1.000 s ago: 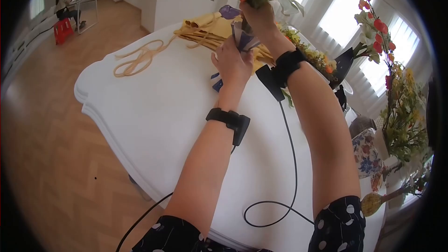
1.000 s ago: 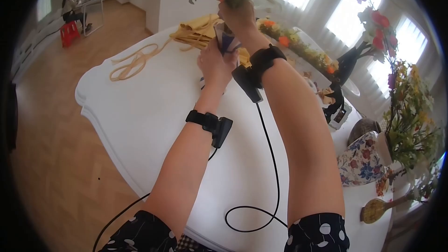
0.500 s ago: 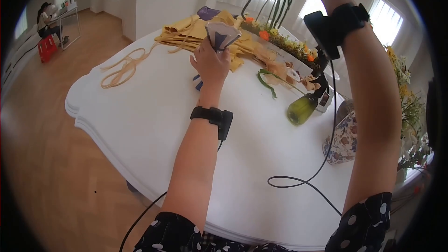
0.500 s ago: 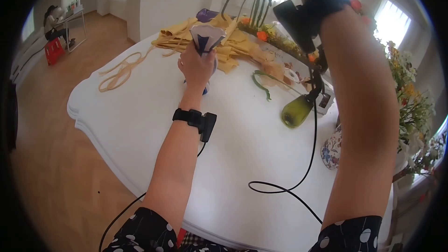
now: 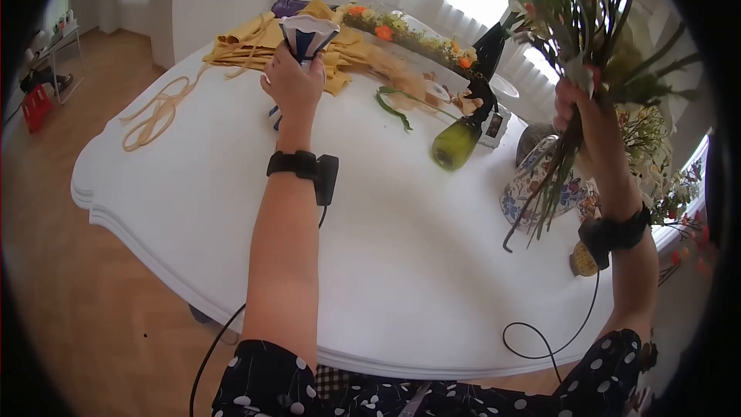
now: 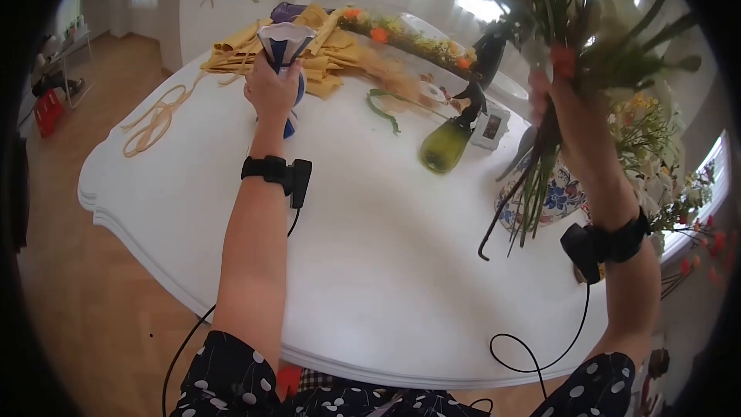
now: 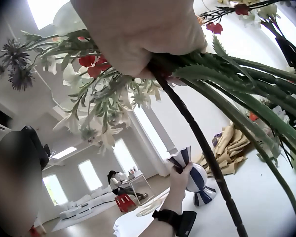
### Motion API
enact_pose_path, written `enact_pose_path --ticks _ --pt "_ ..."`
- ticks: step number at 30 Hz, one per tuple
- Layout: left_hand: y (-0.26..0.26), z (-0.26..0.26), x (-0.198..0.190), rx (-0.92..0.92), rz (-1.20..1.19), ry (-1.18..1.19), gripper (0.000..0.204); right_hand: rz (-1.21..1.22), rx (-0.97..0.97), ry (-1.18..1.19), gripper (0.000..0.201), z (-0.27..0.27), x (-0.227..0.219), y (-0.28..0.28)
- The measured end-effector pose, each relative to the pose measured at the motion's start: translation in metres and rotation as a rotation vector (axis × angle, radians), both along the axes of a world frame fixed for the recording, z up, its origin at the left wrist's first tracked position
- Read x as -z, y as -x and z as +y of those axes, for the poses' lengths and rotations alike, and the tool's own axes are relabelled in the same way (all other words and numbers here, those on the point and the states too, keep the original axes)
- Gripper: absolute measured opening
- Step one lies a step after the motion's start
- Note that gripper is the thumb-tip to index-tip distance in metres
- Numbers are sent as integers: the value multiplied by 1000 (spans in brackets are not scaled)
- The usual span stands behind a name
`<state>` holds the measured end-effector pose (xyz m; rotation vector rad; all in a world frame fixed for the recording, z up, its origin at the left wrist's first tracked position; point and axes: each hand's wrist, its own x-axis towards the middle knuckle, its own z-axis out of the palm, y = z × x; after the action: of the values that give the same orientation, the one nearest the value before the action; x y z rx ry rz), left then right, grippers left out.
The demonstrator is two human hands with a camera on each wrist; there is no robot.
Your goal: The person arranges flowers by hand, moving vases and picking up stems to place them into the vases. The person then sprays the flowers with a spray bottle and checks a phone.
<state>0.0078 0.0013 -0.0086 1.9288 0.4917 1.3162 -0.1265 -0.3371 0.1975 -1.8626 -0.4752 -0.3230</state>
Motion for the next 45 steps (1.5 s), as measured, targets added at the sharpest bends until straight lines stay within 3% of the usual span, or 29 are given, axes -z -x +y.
enact_pose_path --ticks 2,3,5,7,8,9,11,13,15,16,17,19,23,24,27,30,32,35,36,45 --pt "-17 12 11 12 -3 11 61 74 -36 38 9 -35 30 12" --pt "-47 27 33 150 -160 36 62 120 82 80 7 -51 45 17" --pt "-42 24 27 291 -318 60 62 240 230 147 4 -65 67 34" --pt "-22 9 16 -47 -15 -64 63 252 228 207 4 -69 81 51" --pt "-25 11 12 172 -404 32 62 305 173 317 3 -83 93 51" --pt "-24 9 14 183 -402 33 62 356 117 425 3 -94 104 50" --pt "0 5 2 17 36 21 60 447 101 577 4 -101 120 51" --pt "-2 10 1 10 13 10 59 432 -12 577 17 -107 140 49" --pt "-5 15 0 168 -86 81 65 409 64 638 22 -110 163 45" --pt "-5 9 4 38 -22 38 65 516 95 696 24 -101 160 48" --pt "-6 9 5 41 -18 33 65 521 95 690 24 -105 167 42" --pt "-7 13 6 29 -32 4 68 362 -160 711 28 -113 187 27" --pt "-4 19 5 78 51 3 69 362 -106 760 38 -108 184 22" --pt "-4 20 4 79 56 -4 69 57 -161 773 42 -115 195 17" --pt "-6 28 4 102 134 17 73 -27 -101 730 44 -125 215 7" --pt "-7 40 9 202 204 -64 79 -1 -46 729 43 -128 221 4" --pt "3 39 11 319 98 -43 90 26 -34 732 41 -130 224 1" --pt "13 36 3 386 121 -8 98 70 -26 752 39 -137 230 -3" --pt "16 33 1 421 108 26 92 87 -37 772 39 -139 234 -5" --pt "10 35 6 386 158 -19 92 194 -78 770 44 -160 249 -25"
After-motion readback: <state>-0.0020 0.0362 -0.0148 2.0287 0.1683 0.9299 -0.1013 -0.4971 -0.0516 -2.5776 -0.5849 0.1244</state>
